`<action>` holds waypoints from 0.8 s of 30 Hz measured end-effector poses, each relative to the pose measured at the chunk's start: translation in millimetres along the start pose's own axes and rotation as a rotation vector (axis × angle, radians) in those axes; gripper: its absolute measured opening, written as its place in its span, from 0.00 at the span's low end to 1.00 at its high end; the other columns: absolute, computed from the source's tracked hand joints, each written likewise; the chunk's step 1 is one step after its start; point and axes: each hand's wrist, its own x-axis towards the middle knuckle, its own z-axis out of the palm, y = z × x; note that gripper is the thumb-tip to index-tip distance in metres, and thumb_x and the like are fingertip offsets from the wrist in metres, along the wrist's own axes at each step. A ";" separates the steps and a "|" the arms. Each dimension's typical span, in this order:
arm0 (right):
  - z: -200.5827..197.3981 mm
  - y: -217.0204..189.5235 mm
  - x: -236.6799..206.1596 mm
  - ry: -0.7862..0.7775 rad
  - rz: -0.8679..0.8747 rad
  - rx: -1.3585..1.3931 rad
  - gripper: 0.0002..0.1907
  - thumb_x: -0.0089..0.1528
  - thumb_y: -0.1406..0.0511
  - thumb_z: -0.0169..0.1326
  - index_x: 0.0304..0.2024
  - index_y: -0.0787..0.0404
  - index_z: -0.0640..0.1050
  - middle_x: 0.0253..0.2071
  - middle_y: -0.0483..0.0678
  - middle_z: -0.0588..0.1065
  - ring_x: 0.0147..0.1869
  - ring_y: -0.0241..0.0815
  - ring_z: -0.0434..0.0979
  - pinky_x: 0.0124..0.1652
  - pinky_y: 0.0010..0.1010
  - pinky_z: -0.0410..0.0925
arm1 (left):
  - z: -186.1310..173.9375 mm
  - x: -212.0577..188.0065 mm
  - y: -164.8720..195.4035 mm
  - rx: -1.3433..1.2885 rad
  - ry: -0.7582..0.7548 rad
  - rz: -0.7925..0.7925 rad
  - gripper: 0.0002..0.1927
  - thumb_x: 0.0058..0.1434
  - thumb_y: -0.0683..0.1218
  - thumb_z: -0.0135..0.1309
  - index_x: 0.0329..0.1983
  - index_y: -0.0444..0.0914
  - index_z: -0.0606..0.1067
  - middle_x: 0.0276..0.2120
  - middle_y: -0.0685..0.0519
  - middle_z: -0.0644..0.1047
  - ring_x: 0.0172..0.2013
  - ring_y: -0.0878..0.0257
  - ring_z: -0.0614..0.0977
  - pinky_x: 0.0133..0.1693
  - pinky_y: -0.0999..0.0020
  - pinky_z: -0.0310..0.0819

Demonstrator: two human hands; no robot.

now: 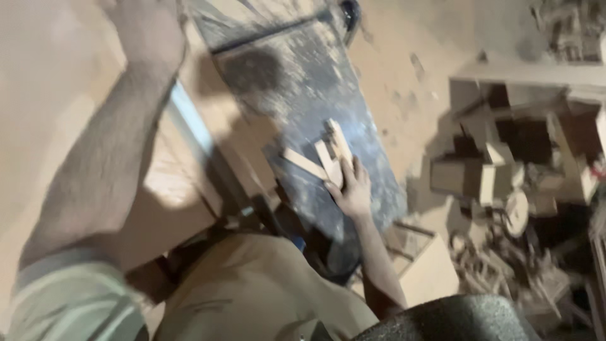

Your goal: The person cuts small wooden strips into shorter pieces on a table saw, pushing each strip along the fence by hand and stacking the cut pieces on the saw table. At the end the person gathers the cut pieces and places them into a plastic bucket.

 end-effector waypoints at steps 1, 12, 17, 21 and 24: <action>0.8 1.6 -2.0 0.009 0.012 0.028 0.45 0.58 0.45 0.63 0.71 0.58 0.67 0.70 0.68 0.62 0.69 0.71 0.63 0.65 0.56 0.59 | 10.4 -22.9 34.3 -0.073 -0.045 0.130 0.12 0.61 0.45 0.48 0.44 0.38 0.78 0.52 0.48 0.72 0.57 0.47 0.69 0.52 0.35 0.55; -4.7 40.6 -31.5 0.067 0.195 -0.041 0.45 0.58 0.41 0.60 0.72 0.53 0.66 0.69 0.64 0.63 0.67 0.69 0.64 0.62 0.58 0.60 | 65.4 -207.5 234.1 0.191 -0.680 0.803 0.08 0.57 0.44 0.50 0.37 0.42 0.79 0.41 0.51 0.74 0.44 0.54 0.77 0.44 0.53 0.74; 1.7 81.4 -61.6 0.099 0.249 -0.083 0.45 0.59 0.41 0.58 0.72 0.53 0.65 0.68 0.66 0.63 0.66 0.68 0.65 0.62 0.58 0.61 | 15.6 -191.8 232.6 0.541 -0.896 0.504 0.11 0.74 0.41 0.46 0.42 0.35 0.80 0.38 0.46 0.79 0.44 0.53 0.82 0.43 0.59 0.78; 17.2 85.8 -64.7 0.164 0.227 -0.129 0.42 0.61 0.42 0.57 0.72 0.53 0.66 0.68 0.67 0.63 0.66 0.71 0.64 0.59 0.62 0.61 | -77.3 -224.3 187.9 0.079 -0.117 0.025 0.19 0.66 0.48 0.53 0.53 0.29 0.75 0.40 0.35 0.75 0.40 0.36 0.78 0.39 0.46 0.74; 29.2 75.5 -57.8 0.201 0.193 -0.157 0.41 0.62 0.42 0.57 0.72 0.53 0.66 0.68 0.69 0.63 0.66 0.72 0.64 0.59 0.64 0.61 | -99.6 -256.1 159.0 0.138 -0.056 -0.347 0.20 0.68 0.47 0.51 0.57 0.29 0.72 0.42 0.32 0.75 0.39 0.36 0.77 0.40 0.45 0.73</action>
